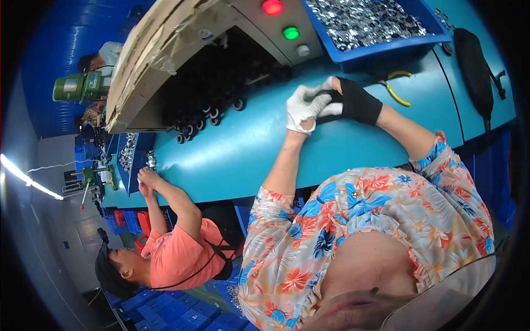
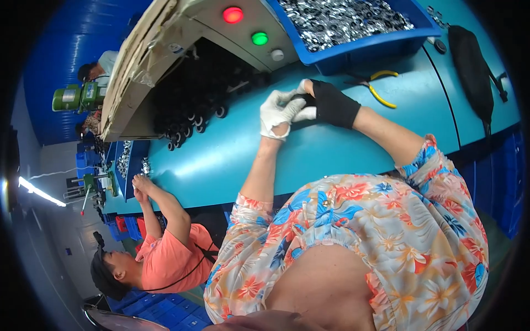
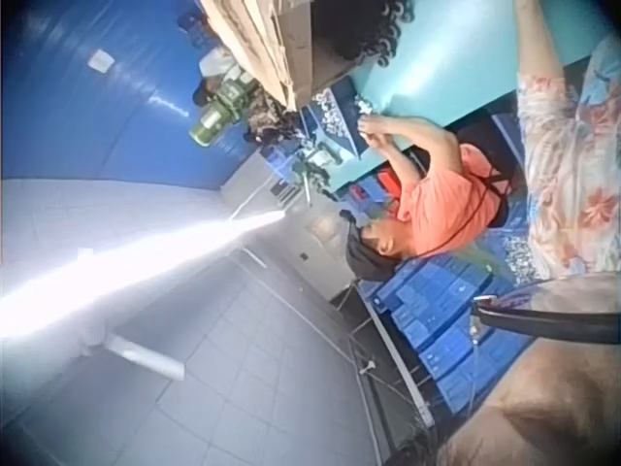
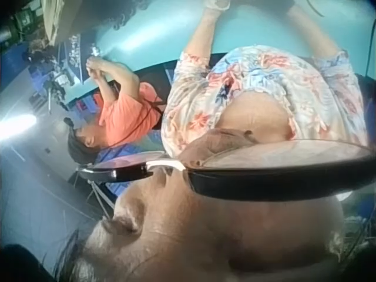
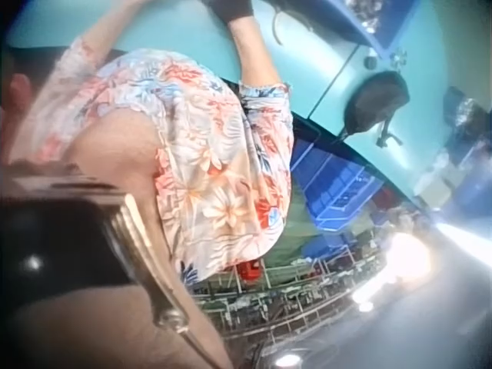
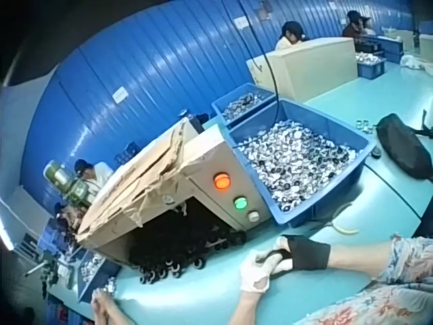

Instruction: Assembling small mechanical components by inserting rubber seals into metal housings and using an assembly press.

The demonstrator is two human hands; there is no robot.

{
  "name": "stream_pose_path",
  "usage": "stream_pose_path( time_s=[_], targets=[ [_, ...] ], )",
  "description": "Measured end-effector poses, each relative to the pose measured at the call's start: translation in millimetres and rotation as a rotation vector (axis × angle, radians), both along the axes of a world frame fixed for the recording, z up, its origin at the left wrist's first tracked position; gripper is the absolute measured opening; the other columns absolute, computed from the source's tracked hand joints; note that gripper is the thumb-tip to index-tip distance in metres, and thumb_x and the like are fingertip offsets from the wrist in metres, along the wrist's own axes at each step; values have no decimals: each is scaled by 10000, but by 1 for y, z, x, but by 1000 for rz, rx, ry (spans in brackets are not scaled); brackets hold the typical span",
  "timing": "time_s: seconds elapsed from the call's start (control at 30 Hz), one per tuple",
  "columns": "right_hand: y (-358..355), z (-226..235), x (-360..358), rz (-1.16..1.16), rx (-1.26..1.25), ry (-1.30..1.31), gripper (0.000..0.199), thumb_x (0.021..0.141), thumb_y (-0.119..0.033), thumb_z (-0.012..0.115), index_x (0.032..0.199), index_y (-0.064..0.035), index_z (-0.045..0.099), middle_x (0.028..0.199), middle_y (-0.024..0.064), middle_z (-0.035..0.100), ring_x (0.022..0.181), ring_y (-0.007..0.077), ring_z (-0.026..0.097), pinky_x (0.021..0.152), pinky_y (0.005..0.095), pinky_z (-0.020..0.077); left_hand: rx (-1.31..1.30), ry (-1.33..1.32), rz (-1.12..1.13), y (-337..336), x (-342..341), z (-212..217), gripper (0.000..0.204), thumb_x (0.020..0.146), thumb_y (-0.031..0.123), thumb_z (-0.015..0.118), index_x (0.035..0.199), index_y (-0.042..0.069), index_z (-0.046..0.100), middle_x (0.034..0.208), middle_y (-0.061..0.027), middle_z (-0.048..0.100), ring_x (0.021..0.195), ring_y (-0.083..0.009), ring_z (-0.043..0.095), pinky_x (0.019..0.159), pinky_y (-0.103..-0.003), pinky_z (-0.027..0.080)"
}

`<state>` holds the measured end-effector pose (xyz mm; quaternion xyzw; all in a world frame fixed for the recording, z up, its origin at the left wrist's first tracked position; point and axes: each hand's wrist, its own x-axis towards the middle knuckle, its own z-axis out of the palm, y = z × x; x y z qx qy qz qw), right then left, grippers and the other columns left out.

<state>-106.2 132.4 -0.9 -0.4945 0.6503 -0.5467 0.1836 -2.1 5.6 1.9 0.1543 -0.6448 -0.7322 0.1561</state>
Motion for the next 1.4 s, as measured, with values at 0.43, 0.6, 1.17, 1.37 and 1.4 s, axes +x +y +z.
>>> stream_pose_path(
  time_s=[0.43, 0.6, 1.17, 1.37, 1.4],
  targets=[
    [-6, -6, 4, -135, 31, 6, 204, 799, -174, 616, 897, -5, 556, 841, 150, 638, 781, 246, 631, 698, 310, 479, 130, -21, 36, 12, 2, 7, 365, 957, 241, 407, 1013, -94, 541, 841, -120, 607, 721, -166, 594, 653, -279, 505],
    [-12, -1, 5, -145, 68, -29, 254, 801, -206, 629, 923, 1, 546, 878, 149, 632, 816, 231, 623, 725, 294, 468, 121, -13, 100, 0, 1, -3, 327, 928, 204, 491, 1052, -91, 558, 911, -117, 618, 806, -154, 583, 732, -251, 465],
    [-16, -9, 6, -186, 75, 171, 211, 816, -179, 584, 945, -14, 557, 818, 170, 616, 762, 295, 617, 681, 328, 478, -62, 17, 183, 16, -2, -2, 335, 949, 235, 435, 1025, -60, 573, 679, -39, 601, 526, -65, 472, 450, -190, 342],
    [-12, 9, 2, -43, 185, -532, 307, 878, -315, 537, 1028, -48, 559, 769, 90, 617, 613, 150, 605, 533, 262, 470, 134, 57, 138, -1, -4, -6, 369, 921, 188, 497, 1149, -102, 497, 954, -137, 603, 709, -180, 617, 624, -268, 519],
    [-12, 2, -2, -12, 143, -552, 330, 896, -336, 505, 1061, -54, 555, 748, 53, 599, 588, 110, 589, 490, 217, 460, 187, 56, 140, -4, -4, -7, 370, 912, 176, 512, 1155, -102, 490, 1013, -154, 588, 724, -196, 622, 640, -285, 531]
  ],
)
